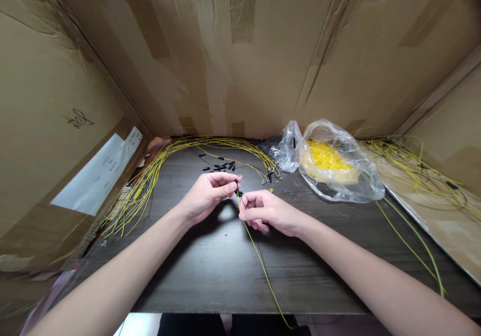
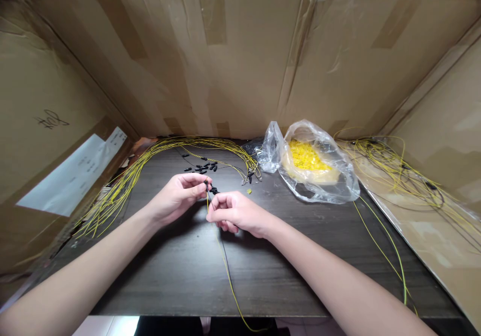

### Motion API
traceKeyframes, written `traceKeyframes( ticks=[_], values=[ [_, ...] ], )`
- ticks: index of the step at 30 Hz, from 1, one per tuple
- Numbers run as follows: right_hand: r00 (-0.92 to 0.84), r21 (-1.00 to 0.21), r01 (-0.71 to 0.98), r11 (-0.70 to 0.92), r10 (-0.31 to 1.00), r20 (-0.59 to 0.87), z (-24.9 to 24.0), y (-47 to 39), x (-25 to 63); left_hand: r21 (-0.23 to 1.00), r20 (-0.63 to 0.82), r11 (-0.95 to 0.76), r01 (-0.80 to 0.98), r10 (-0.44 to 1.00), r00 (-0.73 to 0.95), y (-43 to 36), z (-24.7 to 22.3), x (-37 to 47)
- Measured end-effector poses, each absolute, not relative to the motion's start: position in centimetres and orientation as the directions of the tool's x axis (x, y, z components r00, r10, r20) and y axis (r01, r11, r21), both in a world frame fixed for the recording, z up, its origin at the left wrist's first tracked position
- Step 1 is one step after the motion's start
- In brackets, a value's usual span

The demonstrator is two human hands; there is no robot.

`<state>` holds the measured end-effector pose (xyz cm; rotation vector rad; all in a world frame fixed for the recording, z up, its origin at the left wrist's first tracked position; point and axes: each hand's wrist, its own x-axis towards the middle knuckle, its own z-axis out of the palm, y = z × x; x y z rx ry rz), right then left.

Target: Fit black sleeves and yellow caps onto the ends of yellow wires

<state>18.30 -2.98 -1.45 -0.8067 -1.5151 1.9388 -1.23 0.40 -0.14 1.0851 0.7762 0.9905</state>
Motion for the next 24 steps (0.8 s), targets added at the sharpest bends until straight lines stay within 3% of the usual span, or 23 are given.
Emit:
traceKeyframes(
  ticks=[10, 17, 24],
  values=[
    [-0.658, -0.984, 0.016, -0.179, 0.739, -0.145, -1.44, -2.96, 18.22, 0.958, -0.028, 0.135, -0.251, 0.921, 0.389, 0.63, -0.57, -1.39],
    [-0.546, -0.993, -0.079, -0.093, 0.837, -0.035, -1.14, -2.83, 18.12, 0.969, -0.014, 0.115, -0.219, 0.911, 0.413, 0.51, -0.63, -1.28],
    [-0.513, -0.998, -0.048, -0.043, 0.858, -0.012, -1.00, -3.03, 17.99, 0.971, -0.020, 0.117, -0.210, 0.910, 0.413, 0.46, -0.65, -1.22]
  ],
)
